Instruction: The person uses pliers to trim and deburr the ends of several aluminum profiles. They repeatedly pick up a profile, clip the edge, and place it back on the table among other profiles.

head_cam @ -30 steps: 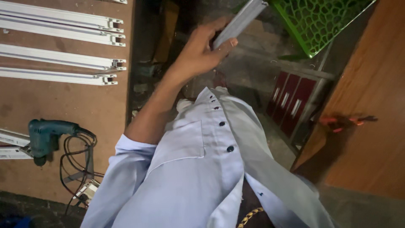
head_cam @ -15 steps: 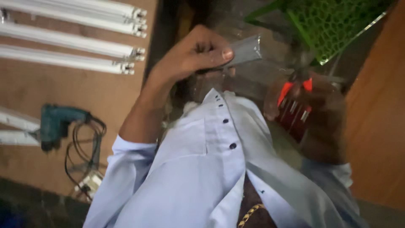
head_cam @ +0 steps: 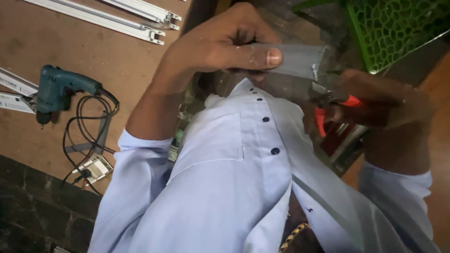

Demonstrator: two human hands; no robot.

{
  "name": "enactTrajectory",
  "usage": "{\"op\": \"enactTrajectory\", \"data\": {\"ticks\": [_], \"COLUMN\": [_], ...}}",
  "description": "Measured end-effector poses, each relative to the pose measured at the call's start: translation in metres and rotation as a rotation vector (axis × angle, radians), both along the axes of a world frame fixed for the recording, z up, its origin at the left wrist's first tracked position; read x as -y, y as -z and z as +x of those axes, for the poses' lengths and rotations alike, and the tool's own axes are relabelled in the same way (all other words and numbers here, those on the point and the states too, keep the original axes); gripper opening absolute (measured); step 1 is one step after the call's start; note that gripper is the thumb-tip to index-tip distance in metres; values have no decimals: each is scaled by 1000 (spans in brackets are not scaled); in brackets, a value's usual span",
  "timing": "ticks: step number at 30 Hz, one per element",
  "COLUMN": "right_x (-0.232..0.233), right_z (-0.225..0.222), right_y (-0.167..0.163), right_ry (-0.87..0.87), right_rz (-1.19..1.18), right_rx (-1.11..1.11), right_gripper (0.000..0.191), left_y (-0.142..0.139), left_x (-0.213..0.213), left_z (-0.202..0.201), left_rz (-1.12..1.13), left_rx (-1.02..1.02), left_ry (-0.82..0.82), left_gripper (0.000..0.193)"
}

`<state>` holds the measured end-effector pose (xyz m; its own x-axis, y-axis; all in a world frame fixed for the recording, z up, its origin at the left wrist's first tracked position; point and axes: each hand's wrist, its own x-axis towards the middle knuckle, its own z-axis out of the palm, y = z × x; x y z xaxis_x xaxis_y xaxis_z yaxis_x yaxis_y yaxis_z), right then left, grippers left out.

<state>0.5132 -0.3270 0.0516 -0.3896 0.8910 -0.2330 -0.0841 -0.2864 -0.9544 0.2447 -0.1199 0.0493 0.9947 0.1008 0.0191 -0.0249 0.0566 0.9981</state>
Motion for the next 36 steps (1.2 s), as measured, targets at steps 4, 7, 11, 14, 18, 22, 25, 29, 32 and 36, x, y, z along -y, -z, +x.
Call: {"op": "enactTrajectory", "data": {"ticks": [4,7,11,14,18,22,25,29,32,36], "right_x": [45,73,80,72,67,75,80,57,36,19], "right_z": [2,17,28,26,25,23,19,15,3,-22], "right_y": [35,56,55,51,59,69,67,65,64,67], "right_ry": [404,434,356,350,294,303,382,76,-87,-159], "right_rz": [84,131,71,79,278,19,-40,-226,-126,-120], "right_rx": [75,41,-12,-22,-14,-348,105,-443,-321,-580], "right_gripper": [32,31,33,35,38,49,40,28,23,22], "left_y": [-2,-5,-10,-11,-8,-7,-8,-10,-10,-10], "left_x": [-3,-5,-6,-3,-2,-3,-5,-8,-12,-16], "left_z": [5,11,16,15,13,11,10,10,11,13], "left_rz": [-11,-25,70,2,85,-11,25,59,110,181], "left_rx": [50,57,-80,-78,-69,-68,-42,5,-57,-81], "left_ry": [85,113,138,72,98,113,135,193,209,76], "left_gripper": [57,51,49,41,42,43,47,51,53,47]}}
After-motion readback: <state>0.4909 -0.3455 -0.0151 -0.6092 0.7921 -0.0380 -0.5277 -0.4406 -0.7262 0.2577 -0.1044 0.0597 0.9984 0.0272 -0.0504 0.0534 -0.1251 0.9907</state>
